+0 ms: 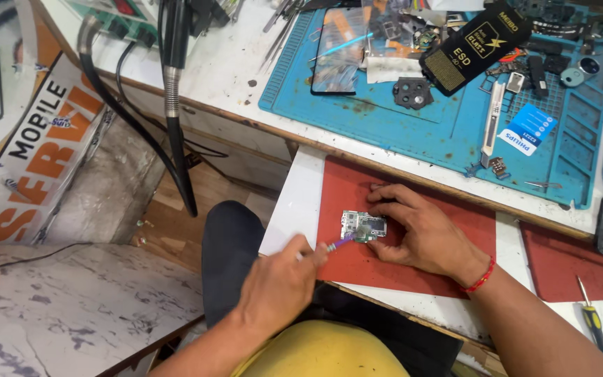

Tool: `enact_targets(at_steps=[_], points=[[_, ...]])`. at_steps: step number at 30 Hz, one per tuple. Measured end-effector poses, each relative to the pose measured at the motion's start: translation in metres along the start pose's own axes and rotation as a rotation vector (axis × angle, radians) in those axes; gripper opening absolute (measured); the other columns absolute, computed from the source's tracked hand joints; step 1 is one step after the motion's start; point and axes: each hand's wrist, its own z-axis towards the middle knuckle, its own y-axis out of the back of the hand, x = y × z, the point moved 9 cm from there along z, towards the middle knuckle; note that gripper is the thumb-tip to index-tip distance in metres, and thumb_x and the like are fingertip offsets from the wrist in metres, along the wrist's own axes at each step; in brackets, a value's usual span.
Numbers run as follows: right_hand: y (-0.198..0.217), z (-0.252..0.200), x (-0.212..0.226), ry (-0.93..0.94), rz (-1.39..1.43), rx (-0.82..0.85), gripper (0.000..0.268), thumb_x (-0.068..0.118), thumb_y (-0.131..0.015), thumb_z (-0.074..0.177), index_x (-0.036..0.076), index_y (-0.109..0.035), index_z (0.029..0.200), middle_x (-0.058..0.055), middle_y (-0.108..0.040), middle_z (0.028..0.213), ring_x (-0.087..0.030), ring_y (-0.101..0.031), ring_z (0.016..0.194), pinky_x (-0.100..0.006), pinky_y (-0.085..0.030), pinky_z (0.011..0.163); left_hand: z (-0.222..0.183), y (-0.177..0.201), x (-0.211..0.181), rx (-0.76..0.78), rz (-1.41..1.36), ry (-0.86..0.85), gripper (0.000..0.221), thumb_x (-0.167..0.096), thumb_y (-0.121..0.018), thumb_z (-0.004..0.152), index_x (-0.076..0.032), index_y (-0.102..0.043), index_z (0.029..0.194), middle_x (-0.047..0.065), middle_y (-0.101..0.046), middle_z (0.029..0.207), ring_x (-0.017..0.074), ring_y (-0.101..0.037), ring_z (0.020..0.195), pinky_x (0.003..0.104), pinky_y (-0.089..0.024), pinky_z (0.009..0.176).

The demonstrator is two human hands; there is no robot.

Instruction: The person scrubs a small circuit board with a toothbrush and then uses a heat gun to apply hot air to the board. The task involves cleaning and heating components on a small electronic device.

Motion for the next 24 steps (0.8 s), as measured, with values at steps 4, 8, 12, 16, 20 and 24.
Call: enact_targets(at_steps=[4, 8, 12, 16, 20, 24], points=[[0.001, -0.001, 0.000, 0.009, -0.001, -0.010, 0.049, 0.020, -0.086, 0.067, 0.000, -0.072, 0.110, -0.013, -0.062, 0.129, -0.028, -0.063, 0.123, -0.037, -0.054, 0.099, 0.005, -0.001, 0.001, -0.024, -0.008, -0.006, 0.011, -0.013, -0.067, 0.097, -0.009, -0.076, 0.100, 0.007, -0.062, 0.083, 0.0290, -0.065, 0.053, 0.042, -0.052, 0.047], [0.001, 0.000, 0.002, 0.025, -0.013, -0.007, 0.051, 0.020, -0.086, 0.067, -0.001, -0.072, 0.111, -0.013, -0.062, 0.130, -0.029, -0.062, 0.123, -0.037, -0.054, 0.100, 0.003, 0.003, 0.001, -0.085, -0.023, -0.010, 0.017, -0.008, -0.066, 0.092, -0.007, -0.077, 0.106, 0.007, -0.063, 0.087, 0.0284, -0.066, 0.056, 0.041, -0.054, 0.048], [0.001, 0.001, 0.005, 0.032, -0.014, -0.012, 0.051, 0.022, -0.089, 0.065, 0.000, -0.072, 0.108, -0.013, -0.061, 0.129, -0.029, -0.062, 0.123, -0.038, -0.054, 0.100, -0.008, -0.002, -0.017, -0.038, 0.035, -0.128, 0.020, -0.005, -0.067, 0.091, -0.003, -0.076, 0.108, 0.009, -0.062, 0.087, 0.0272, -0.068, 0.061, 0.041, -0.054, 0.050], [-0.001, 0.001, 0.001, -0.020, -0.013, 0.002, 0.049, 0.020, -0.087, 0.066, 0.001, -0.073, 0.109, -0.012, -0.062, 0.130, -0.028, -0.063, 0.122, -0.037, -0.054, 0.100, 0.002, 0.007, 0.003, -0.099, -0.021, -0.024, 0.022, -0.009, -0.069, 0.090, -0.005, -0.077, 0.110, 0.009, -0.062, 0.087, 0.0285, -0.068, 0.060, 0.042, -0.053, 0.050], [0.000, 0.001, 0.004, -0.006, -0.026, 0.002, 0.048, 0.019, -0.088, 0.066, 0.001, -0.074, 0.107, -0.012, -0.062, 0.129, -0.028, -0.062, 0.124, -0.037, -0.053, 0.102, 0.000, 0.007, 0.000, -0.118, -0.003, -0.036, 0.020, -0.010, -0.067, 0.091, -0.006, -0.077, 0.108, 0.009, -0.061, 0.087, 0.0295, -0.067, 0.060, 0.043, -0.054, 0.052], [0.000, 0.000, 0.003, -0.004, -0.012, -0.014, 0.048, 0.016, -0.087, 0.066, 0.000, -0.073, 0.110, -0.013, -0.062, 0.130, -0.028, -0.062, 0.125, -0.037, -0.054, 0.102, -0.007, 0.003, -0.013, -0.087, 0.032, -0.139, 0.021, -0.007, -0.065, 0.095, 0.000, -0.074, 0.112, 0.010, -0.061, 0.091, 0.0273, -0.068, 0.063, 0.041, -0.054, 0.053]])
